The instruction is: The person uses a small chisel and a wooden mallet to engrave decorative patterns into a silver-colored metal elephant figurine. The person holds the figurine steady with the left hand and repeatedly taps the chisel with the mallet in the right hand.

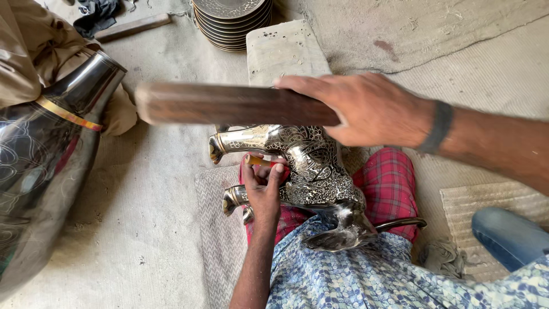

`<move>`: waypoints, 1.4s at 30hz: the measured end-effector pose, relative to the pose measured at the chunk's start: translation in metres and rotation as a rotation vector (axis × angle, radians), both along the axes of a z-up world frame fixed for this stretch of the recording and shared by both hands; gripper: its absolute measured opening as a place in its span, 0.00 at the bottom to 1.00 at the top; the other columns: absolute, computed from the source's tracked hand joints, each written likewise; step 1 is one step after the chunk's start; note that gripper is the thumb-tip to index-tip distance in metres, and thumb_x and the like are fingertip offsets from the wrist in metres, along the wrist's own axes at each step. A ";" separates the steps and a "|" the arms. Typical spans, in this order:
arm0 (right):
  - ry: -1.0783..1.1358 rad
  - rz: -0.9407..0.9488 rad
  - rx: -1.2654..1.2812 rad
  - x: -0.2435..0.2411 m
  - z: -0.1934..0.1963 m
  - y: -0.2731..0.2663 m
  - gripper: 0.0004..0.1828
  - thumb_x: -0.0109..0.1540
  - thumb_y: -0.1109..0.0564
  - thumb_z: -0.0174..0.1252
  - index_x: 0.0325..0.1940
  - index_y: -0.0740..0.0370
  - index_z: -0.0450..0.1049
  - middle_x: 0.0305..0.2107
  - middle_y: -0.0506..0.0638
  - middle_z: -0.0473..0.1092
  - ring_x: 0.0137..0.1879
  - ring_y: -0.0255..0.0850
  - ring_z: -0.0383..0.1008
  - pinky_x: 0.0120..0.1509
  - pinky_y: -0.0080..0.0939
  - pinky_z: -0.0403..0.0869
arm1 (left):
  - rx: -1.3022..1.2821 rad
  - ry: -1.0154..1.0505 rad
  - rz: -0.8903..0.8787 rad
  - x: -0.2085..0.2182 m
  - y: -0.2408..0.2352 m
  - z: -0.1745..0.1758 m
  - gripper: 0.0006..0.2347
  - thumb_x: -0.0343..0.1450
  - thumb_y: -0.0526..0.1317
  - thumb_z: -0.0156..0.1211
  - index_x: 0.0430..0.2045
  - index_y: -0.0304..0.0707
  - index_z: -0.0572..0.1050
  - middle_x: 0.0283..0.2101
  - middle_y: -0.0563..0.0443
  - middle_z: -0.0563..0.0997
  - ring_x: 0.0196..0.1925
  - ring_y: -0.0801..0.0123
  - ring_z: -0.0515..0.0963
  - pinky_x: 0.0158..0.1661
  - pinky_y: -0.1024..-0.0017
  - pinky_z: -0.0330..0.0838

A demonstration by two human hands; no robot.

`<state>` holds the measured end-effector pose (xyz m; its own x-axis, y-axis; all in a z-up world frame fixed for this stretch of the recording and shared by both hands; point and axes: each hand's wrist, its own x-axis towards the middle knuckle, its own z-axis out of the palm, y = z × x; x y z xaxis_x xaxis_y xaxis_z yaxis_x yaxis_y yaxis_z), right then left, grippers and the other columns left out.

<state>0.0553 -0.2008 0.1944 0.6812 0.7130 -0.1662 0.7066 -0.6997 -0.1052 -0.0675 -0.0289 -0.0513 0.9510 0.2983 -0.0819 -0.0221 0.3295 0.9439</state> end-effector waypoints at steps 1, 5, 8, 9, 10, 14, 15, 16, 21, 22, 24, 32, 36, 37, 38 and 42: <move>-0.067 0.089 0.095 0.004 0.005 0.010 0.50 0.51 0.61 0.63 0.77 0.49 0.54 0.42 0.56 0.76 0.35 0.48 0.80 0.35 0.46 0.82 | -0.003 -0.020 0.000 -0.002 -0.001 -0.001 0.20 0.73 0.36 0.63 0.56 0.37 0.62 0.42 0.47 0.85 0.47 0.71 0.84 0.51 0.69 0.79; -0.185 0.235 -0.476 0.006 0.025 0.040 0.31 0.67 0.54 0.58 0.74 0.40 0.60 0.40 0.53 0.77 0.41 0.49 0.81 0.43 0.51 0.82 | -0.024 -0.042 0.016 -0.004 -0.004 -0.001 0.17 0.75 0.35 0.63 0.53 0.34 0.64 0.44 0.45 0.86 0.49 0.69 0.84 0.52 0.70 0.79; 0.021 0.152 -0.113 0.006 0.025 0.055 0.47 0.50 0.64 0.63 0.73 0.40 0.62 0.34 0.55 0.77 0.35 0.52 0.81 0.39 0.54 0.80 | -0.096 0.040 0.071 -0.002 -0.007 -0.002 0.20 0.71 0.34 0.65 0.54 0.35 0.63 0.40 0.44 0.85 0.44 0.68 0.84 0.45 0.70 0.81; -0.051 0.188 -0.189 0.006 0.023 0.056 0.39 0.56 0.61 0.61 0.71 0.41 0.63 0.33 0.55 0.77 0.36 0.51 0.81 0.40 0.54 0.80 | -0.099 0.026 0.067 -0.001 -0.007 -0.002 0.19 0.72 0.34 0.65 0.54 0.34 0.63 0.41 0.44 0.85 0.44 0.68 0.84 0.46 0.70 0.81; -0.123 0.223 -0.265 0.006 0.020 0.056 0.31 0.61 0.58 0.59 0.68 0.42 0.65 0.33 0.54 0.78 0.38 0.51 0.81 0.41 0.54 0.81 | -0.103 0.013 0.063 0.000 -0.007 -0.002 0.19 0.72 0.34 0.65 0.54 0.34 0.63 0.41 0.43 0.85 0.45 0.68 0.84 0.46 0.70 0.81; -0.088 0.256 -0.087 0.006 0.008 0.054 0.43 0.51 0.57 0.64 0.73 0.43 0.66 0.32 0.51 0.77 0.36 0.50 0.81 0.40 0.54 0.80 | -0.160 0.007 0.031 -0.003 -0.008 -0.003 0.19 0.72 0.34 0.63 0.56 0.32 0.64 0.42 0.44 0.84 0.44 0.70 0.83 0.45 0.69 0.82; -0.145 0.265 -0.167 0.006 0.009 0.056 0.36 0.55 0.56 0.63 0.69 0.44 0.68 0.32 0.52 0.77 0.36 0.50 0.81 0.40 0.54 0.81 | -0.160 0.015 0.033 -0.004 -0.008 -0.002 0.19 0.73 0.34 0.63 0.56 0.32 0.63 0.42 0.44 0.84 0.44 0.70 0.83 0.46 0.69 0.82; -0.202 0.273 -0.247 0.005 0.011 0.057 0.29 0.60 0.55 0.61 0.66 0.45 0.69 0.32 0.53 0.77 0.36 0.50 0.82 0.39 0.53 0.82 | -0.159 0.022 0.034 -0.004 -0.009 0.000 0.20 0.73 0.34 0.63 0.57 0.31 0.63 0.42 0.43 0.84 0.45 0.70 0.83 0.47 0.69 0.82; -0.147 0.239 -0.188 0.001 0.014 0.052 0.38 0.57 0.59 0.62 0.72 0.44 0.66 0.33 0.53 0.77 0.36 0.48 0.82 0.40 0.50 0.82 | -0.092 0.048 0.066 -0.007 -0.014 -0.003 0.26 0.71 0.33 0.63 0.63 0.33 0.58 0.40 0.42 0.84 0.42 0.70 0.83 0.45 0.70 0.81; -0.207 0.273 -0.225 0.001 0.015 0.052 0.30 0.60 0.57 0.61 0.68 0.46 0.68 0.32 0.53 0.77 0.36 0.49 0.82 0.39 0.50 0.82 | -0.068 0.049 0.064 -0.006 -0.013 -0.002 0.26 0.72 0.33 0.64 0.63 0.31 0.59 0.39 0.41 0.83 0.41 0.69 0.82 0.45 0.69 0.81; -0.229 0.309 -0.161 0.000 0.014 0.049 0.30 0.59 0.57 0.61 0.67 0.47 0.69 0.31 0.52 0.77 0.36 0.49 0.82 0.38 0.50 0.81 | -0.055 0.047 0.048 -0.006 -0.011 -0.003 0.25 0.72 0.33 0.63 0.63 0.30 0.59 0.40 0.41 0.84 0.42 0.69 0.83 0.45 0.70 0.81; -0.024 0.229 -0.111 -0.004 0.014 0.045 0.47 0.53 0.59 0.63 0.77 0.44 0.62 0.38 0.51 0.76 0.34 0.44 0.81 0.38 0.48 0.82 | -0.035 0.038 0.046 -0.009 -0.015 -0.005 0.25 0.72 0.34 0.63 0.62 0.33 0.59 0.41 0.45 0.85 0.43 0.71 0.83 0.46 0.71 0.81; -0.228 0.263 -0.286 -0.006 0.018 0.047 0.30 0.61 0.54 0.61 0.68 0.48 0.66 0.31 0.51 0.76 0.33 0.45 0.81 0.35 0.48 0.83 | -0.037 0.016 0.030 -0.009 -0.011 -0.004 0.23 0.72 0.33 0.65 0.60 0.32 0.62 0.40 0.44 0.84 0.42 0.70 0.82 0.46 0.71 0.80; -0.169 0.244 -0.259 -0.008 0.017 0.043 0.35 0.59 0.55 0.61 0.72 0.46 0.64 0.32 0.50 0.76 0.34 0.44 0.81 0.36 0.47 0.83 | -0.036 0.024 0.021 -0.011 -0.013 -0.004 0.21 0.73 0.34 0.64 0.58 0.31 0.63 0.42 0.45 0.84 0.44 0.71 0.83 0.47 0.71 0.81; -0.110 0.225 -0.232 -0.009 0.017 0.041 0.41 0.57 0.56 0.62 0.75 0.44 0.63 0.34 0.49 0.76 0.34 0.43 0.81 0.37 0.47 0.83 | -0.034 0.032 0.012 -0.013 -0.014 -0.005 0.19 0.74 0.34 0.63 0.56 0.31 0.64 0.43 0.46 0.85 0.45 0.72 0.84 0.48 0.72 0.82; -0.259 0.321 -0.329 -0.011 0.020 0.049 0.30 0.60 0.53 0.60 0.67 0.46 0.66 0.30 0.51 0.75 0.33 0.44 0.81 0.33 0.46 0.82 | -0.060 0.041 0.031 -0.015 -0.013 -0.007 0.20 0.73 0.34 0.63 0.57 0.34 0.63 0.41 0.46 0.85 0.43 0.73 0.82 0.48 0.73 0.80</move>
